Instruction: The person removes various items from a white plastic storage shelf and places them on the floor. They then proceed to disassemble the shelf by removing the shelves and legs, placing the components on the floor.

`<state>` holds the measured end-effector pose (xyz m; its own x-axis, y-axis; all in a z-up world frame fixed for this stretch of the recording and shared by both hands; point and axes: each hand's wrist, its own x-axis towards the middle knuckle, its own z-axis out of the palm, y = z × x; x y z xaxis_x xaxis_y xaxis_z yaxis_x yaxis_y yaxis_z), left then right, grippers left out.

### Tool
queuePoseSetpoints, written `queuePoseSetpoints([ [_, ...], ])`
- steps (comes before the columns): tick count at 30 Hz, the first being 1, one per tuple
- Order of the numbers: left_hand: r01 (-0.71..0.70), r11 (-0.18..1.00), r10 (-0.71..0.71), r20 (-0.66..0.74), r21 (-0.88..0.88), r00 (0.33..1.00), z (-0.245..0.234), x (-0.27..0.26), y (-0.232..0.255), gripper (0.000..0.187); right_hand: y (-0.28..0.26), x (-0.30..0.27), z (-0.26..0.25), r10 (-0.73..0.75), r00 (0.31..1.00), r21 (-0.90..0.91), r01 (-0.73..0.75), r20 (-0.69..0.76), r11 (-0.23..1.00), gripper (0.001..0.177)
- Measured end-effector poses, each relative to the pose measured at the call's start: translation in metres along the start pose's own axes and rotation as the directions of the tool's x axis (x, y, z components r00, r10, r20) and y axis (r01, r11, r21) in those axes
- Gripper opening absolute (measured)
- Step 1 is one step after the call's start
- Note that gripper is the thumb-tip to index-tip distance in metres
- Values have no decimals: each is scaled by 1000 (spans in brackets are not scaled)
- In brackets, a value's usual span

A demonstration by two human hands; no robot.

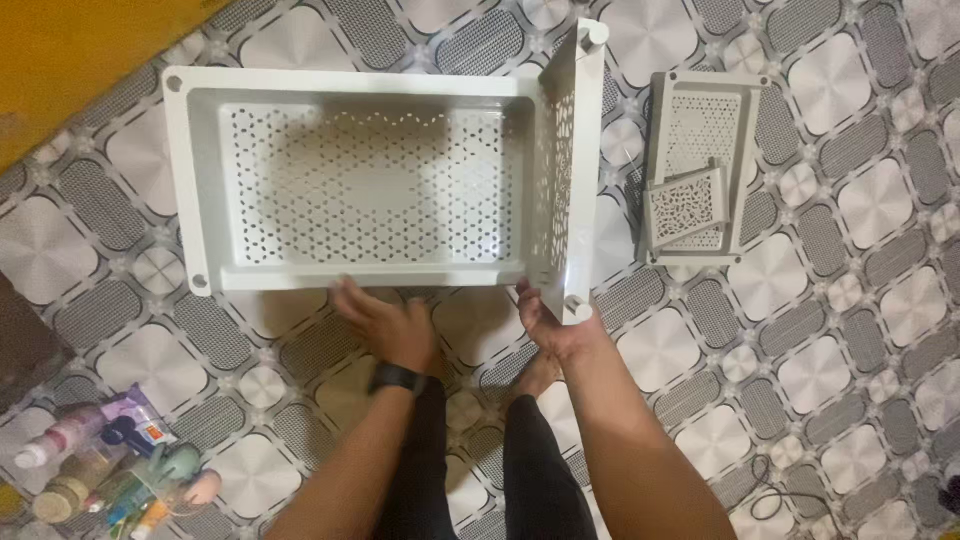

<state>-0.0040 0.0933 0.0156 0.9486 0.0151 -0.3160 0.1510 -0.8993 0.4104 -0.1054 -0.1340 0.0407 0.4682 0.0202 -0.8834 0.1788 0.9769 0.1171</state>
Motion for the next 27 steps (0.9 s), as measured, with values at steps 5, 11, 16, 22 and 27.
queuePoseSetpoints([
  [5,717,356,-141,725,-599,675,111,-51,46,83,-17,1,-12,180,982,44,-178,-50,983,42],
  [11,949,222,-232,934,-223,273,156,-33,92,70,-16,3,-20,212,970,7,-213,-122,977,40],
  [16,919,360,-373,877,-163,302,135,-25,115,62,-19,7,-33,253,967,28,-252,-9,967,34],
  [22,936,313,-352,896,-161,272,154,-25,100,60,-14,0,-23,188,978,24,-187,-93,982,35],
  [27,734,646,-345,778,-209,525,215,-20,68,65,-12,-1,-27,236,971,53,-234,-26,971,31],
])
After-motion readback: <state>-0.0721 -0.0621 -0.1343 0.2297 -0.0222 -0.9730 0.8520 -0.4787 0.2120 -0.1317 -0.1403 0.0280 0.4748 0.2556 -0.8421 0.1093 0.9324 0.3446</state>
